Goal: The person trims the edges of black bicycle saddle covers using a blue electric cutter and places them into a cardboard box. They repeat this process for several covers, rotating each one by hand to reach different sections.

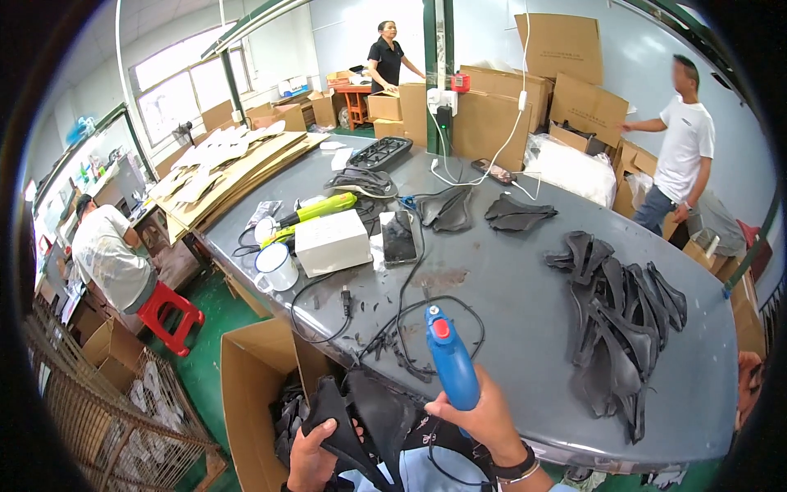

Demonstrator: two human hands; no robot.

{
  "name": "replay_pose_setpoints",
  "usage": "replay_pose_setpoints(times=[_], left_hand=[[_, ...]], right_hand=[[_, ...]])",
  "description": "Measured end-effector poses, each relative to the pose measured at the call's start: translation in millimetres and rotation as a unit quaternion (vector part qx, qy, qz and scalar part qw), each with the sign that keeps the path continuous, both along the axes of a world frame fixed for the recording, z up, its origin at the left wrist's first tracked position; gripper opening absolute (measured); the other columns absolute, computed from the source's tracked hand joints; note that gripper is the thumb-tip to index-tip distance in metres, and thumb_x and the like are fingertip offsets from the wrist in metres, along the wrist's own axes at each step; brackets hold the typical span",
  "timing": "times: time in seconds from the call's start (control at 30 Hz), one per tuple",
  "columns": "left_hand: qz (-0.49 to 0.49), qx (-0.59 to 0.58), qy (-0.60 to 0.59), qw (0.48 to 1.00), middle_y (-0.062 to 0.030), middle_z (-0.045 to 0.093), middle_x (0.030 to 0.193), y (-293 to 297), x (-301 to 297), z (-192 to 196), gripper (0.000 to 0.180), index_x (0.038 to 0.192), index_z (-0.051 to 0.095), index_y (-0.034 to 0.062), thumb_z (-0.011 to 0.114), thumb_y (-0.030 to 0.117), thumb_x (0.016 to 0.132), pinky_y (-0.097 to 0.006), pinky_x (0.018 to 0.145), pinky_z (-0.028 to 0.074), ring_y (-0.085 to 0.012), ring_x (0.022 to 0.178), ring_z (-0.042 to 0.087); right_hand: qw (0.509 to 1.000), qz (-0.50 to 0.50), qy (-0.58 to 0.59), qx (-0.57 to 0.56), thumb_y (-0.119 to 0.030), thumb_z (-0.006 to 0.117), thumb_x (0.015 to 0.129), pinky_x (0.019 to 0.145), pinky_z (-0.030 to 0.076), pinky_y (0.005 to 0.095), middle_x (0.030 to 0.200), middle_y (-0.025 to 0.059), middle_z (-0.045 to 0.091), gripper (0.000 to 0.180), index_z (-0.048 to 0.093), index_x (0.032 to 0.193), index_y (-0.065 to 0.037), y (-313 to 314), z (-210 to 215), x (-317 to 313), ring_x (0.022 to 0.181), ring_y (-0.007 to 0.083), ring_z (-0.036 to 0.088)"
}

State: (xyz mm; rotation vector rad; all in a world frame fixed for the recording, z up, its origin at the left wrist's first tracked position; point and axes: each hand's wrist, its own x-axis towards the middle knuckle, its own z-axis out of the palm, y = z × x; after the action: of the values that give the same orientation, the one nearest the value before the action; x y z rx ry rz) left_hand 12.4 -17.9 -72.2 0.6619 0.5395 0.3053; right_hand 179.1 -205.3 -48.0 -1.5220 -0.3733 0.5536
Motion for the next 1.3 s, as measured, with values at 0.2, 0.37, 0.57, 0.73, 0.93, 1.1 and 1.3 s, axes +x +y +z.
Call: replay_pose_setpoints(times=[0.2,0.37,0.57,0.73,0.93,1.1,1.3], left_hand=[[-0.022,0.027,0.017,0.999,-0.0182,0.062,0.097,-12.9,9.5,6.4,0.039,0.116,0.047,-0.0084,0.06,0.01,0.084,-0.04,0.082,0.052,-0.028,0.086,0.064],[0.02,0.032,0.005,0.999,-0.0061,0.066,0.09,-20.9,4.4,13.1,0.019,0.103,0.06,-0.0018,0.057,0.003,0.085,-0.026,0.071,0.05,-0.0179,0.08,0.064],[0.038,0.016,-0.005,0.999,-0.0074,0.065,0.094,-16.6,0.2,15.4,0.024,0.108,0.059,-0.003,0.057,0.002,0.084,-0.028,0.073,0.051,-0.0188,0.083,0.064],[0.032,0.011,-0.024,0.999,-0.0086,0.065,0.1,-16.3,-4.5,10.8,0.031,0.114,0.056,-0.0037,0.056,0.001,0.084,-0.03,0.076,0.051,-0.0202,0.086,0.064],[0.005,-0.022,-0.034,0.999,-0.0094,0.064,0.104,-13.4,-8.5,3.0,0.034,0.118,0.054,-0.0032,0.056,0.001,0.084,-0.03,0.079,0.051,-0.0221,0.09,0.063],[-0.019,-0.034,-0.008,0.999,-0.0187,0.062,0.097,-7.1,-11.4,-9.8,0.041,0.116,0.048,-0.008,0.059,0.012,0.082,-0.042,0.084,0.051,-0.0302,0.088,0.064],[0.079,-0.062,-0.018,0.995,-0.0206,0.06,0.104,-15.1,2.8,-7.4,0.039,0.116,0.049,-0.0058,0.054,0.014,0.083,-0.046,0.09,0.048,-0.033,0.097,0.061]], right_hand=[[0.991,0.003,-0.094,-0.1,-0.029,0.084,0.066,0.072,0.049,0.0293,0.085,0.0079,0.064,0.056,0.052,0.103,-0.001,5.2,-6.9,-9.2,0.079,0.0154,0.062],[0.983,-0.035,-0.147,-0.101,-0.014,0.083,0.065,0.068,0.048,0.0246,0.083,0.0049,0.059,0.053,0.049,0.104,-0.002,4.2,-18.4,-8.4,0.075,0.0111,0.059],[0.998,-0.029,-0.036,-0.042,-0.019,0.081,0.067,0.072,0.046,0.0277,0.087,0.0046,0.059,0.05,0.052,0.104,-0.002,2.5,-8.4,-6.2,0.079,0.0117,0.056],[0.999,-0.019,-0.019,-0.033,-0.018,0.081,0.067,0.072,0.046,0.0259,0.085,0.0028,0.058,0.049,0.052,0.102,-0.003,0.2,-6.8,-3.2,0.078,0.0099,0.056],[1.0,-0.005,-0.011,-0.029,-0.018,0.081,0.066,0.071,0.046,0.0255,0.082,0.0021,0.058,0.048,0.052,0.101,-0.003,0.2,-6.4,-1.2,0.076,0.0099,0.056],[1.0,0.0,-0.001,-0.01,-0.018,0.082,0.066,0.07,0.046,0.0252,0.083,0.0022,0.058,0.048,0.053,0.1,-0.003,-2.4,-8.7,0.0,0.075,0.0095,0.056],[1.0,0.014,-0.008,-0.027,-0.022,0.084,0.066,0.067,0.046,0.0251,0.076,0.0004,0.058,0.051,0.051,0.099,-0.002,0.7,-11.5,-5.8,0.07,0.0089,0.055]])
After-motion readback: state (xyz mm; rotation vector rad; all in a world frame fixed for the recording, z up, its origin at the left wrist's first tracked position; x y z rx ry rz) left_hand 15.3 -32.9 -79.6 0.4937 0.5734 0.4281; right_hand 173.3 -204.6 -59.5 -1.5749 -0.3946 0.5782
